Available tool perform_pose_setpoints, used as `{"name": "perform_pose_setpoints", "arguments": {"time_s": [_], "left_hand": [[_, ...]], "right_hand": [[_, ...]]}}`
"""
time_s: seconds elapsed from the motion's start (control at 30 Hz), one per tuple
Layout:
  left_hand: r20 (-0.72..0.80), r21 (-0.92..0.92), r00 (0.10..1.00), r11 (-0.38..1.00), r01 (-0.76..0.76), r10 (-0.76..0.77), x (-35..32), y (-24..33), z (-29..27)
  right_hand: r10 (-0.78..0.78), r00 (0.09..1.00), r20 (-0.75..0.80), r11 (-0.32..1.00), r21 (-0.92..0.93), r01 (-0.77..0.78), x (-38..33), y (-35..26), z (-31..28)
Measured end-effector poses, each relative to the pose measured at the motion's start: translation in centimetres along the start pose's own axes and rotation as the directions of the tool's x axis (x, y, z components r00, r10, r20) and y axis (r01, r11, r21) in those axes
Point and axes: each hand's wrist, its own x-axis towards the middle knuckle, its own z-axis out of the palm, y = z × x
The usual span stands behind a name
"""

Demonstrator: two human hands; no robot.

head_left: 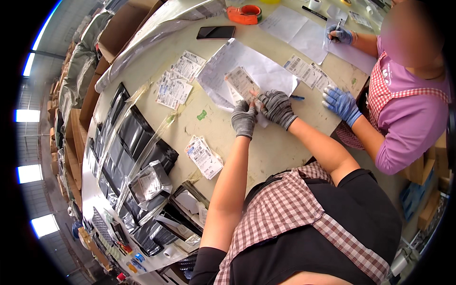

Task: The person sorts shipping labels by hand, leafing through the stack and placing individual labels into stacks on the table.

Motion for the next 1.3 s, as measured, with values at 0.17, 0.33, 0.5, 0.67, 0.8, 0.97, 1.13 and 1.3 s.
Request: {"name": "perform_pose_setpoints", "arguments": {"time_s": [0.17, 0.33, 0.5, 0.67, 0.8, 0.97, 1.13, 1.3], "left_hand": [[0.022, -0.046, 0.999, 0.998, 0.044, -0.043, -0.1, -0.1, -0.2], [0.025, -0.036, 0.998, 0.998, 0.057, -0.056, 0.0, -0.5, -0.2], [-0.051, 0.066, 0.992, 0.992, -0.109, 0.113, 0.6, -1.8, 0.4], [-0.018, 0.058, 0.998, 0.996, -0.066, 0.067, 1.4, -3.3, 0.5], [-0.027, 0.032, 0.997, 0.997, -0.072, 0.073, 1.9, -4.0, 0.9], [-0.017, 0.04, 0.999, 0.998, -0.05, 0.051, 1.9, -4.0, 0.8], [0.01, 0.073, 1.0, 0.997, -0.006, 0.005, 1.0, -2.1, 0.3], [-0.006, 0.039, 1.0, 0.999, -0.015, 0.016, 0.4, -1.1, 0.1]], "right_hand": [[0.003, 0.987, -0.162, 0.993, 0.113, 0.016, -0.6, 0.6, 0.6], [-0.035, 0.994, -0.108, 0.992, 0.118, 0.047, -0.4, 0.4, 0.2], [-0.025, 0.994, -0.103, 0.993, 0.113, 0.037, -0.4, 0.6, 0.3], [-0.032, 0.995, -0.096, 0.997, 0.07, 0.038, -0.4, 0.3, 0.3], [-0.035, 0.994, -0.108, 0.996, 0.078, 0.044, -0.4, 0.4, 0.3], [-0.025, 0.994, -0.11, 0.993, 0.109, 0.037, -0.4, 0.4, 0.4], [0.01, 0.997, -0.08, 0.996, 0.084, -0.003, -0.3, 0.0, -0.2], [-0.047, 0.993, -0.11, 0.994, 0.093, 0.058, -0.3, 0.1, 0.2]]}}
